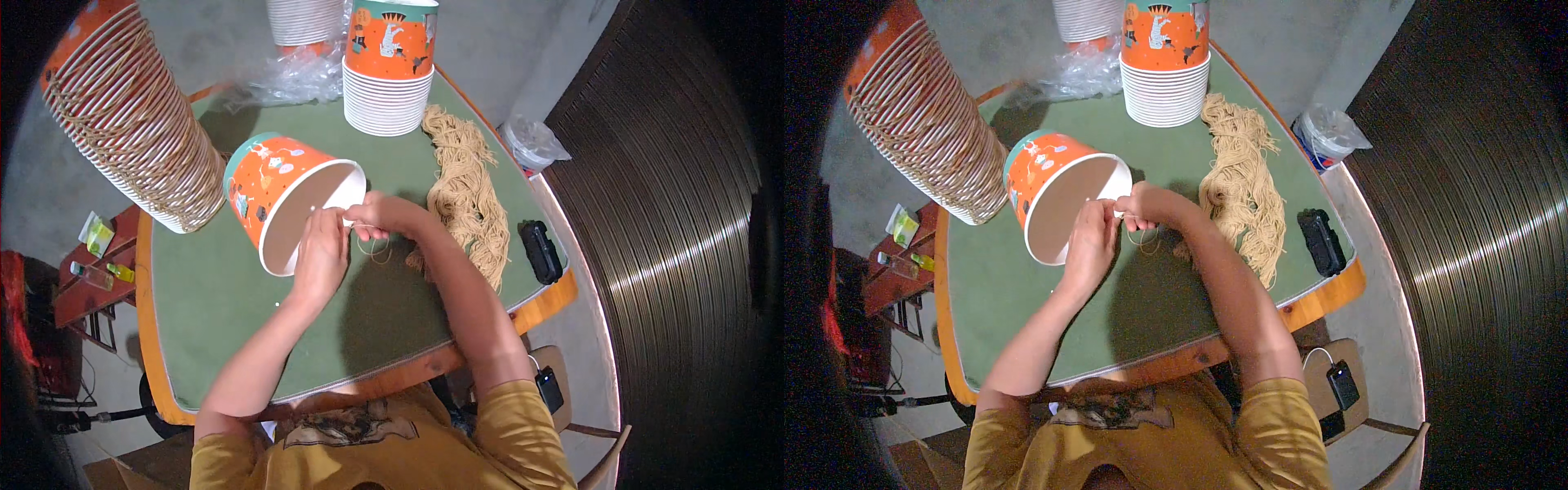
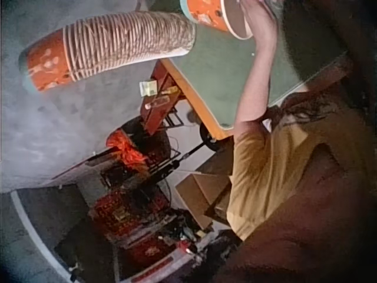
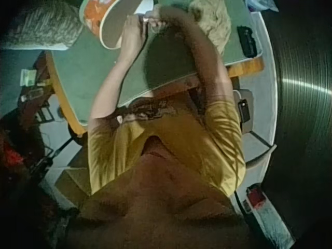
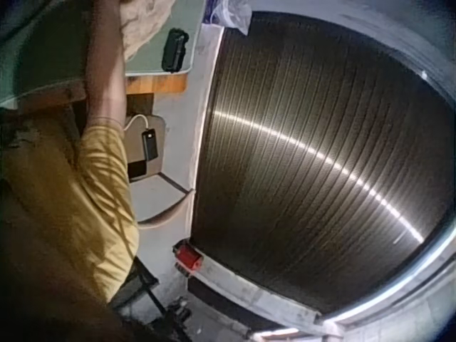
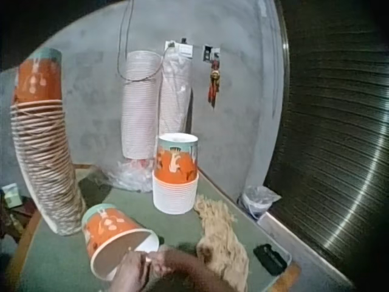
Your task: The person threads a piece of twine through pre-punched holes in the rim of a paper cup and ties a knot to secure it. They then place the finished cup onto a stack of similar cups on the table. The person repeats this process with another cup.
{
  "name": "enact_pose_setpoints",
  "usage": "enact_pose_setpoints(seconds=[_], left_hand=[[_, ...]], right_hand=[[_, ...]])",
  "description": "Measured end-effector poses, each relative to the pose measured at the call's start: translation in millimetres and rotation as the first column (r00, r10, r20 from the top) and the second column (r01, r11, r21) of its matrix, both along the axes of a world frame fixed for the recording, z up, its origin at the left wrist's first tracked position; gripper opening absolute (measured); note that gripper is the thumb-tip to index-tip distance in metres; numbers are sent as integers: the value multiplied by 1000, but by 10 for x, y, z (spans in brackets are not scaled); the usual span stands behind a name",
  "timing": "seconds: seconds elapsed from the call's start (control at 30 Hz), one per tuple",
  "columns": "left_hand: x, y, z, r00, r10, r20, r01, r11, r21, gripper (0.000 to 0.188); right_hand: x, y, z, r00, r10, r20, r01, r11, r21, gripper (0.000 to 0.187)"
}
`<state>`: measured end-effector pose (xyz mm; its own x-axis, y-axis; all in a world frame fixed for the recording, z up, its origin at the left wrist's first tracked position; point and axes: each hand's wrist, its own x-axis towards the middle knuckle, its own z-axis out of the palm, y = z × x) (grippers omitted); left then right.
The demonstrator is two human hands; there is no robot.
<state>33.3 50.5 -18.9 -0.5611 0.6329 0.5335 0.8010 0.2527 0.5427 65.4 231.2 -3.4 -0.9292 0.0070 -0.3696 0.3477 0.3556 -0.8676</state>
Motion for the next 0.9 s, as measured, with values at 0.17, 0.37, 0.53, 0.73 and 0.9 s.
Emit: enact_pose_setpoints(seconds=[0.17, 0.37, 0.53, 0.73, 0.9], left_hand=[[45, -24, 48, 998, 23, -64, -29, 996, -82, 15], [67, -61, 49, 996, 33, -78, -38, 997, -67, 8], [-52, -93, 114, 960, 25, 278, -24, 1000, -5, 6], [-108, -117, 197, 970, 24, 241, -22, 1000, -11, 10], [-168, -153, 89, 997, 76, 18, -73, 987, -143, 17]], right_hand=[[27, -9, 66, 1000, -18, 20, 19, 999, -49, 39], [30, -37, 74, 999, -35, 19, 36, 998, -55, 37], [-19, -11, 11, 1000, -10, 8, 10, 999, -42, 35], [2, 0, 27, 1000, 8, 16, -7, 999, -31, 37], [48, -55, 161, 999, 1, 34, -1, 1000, -11, 39]])
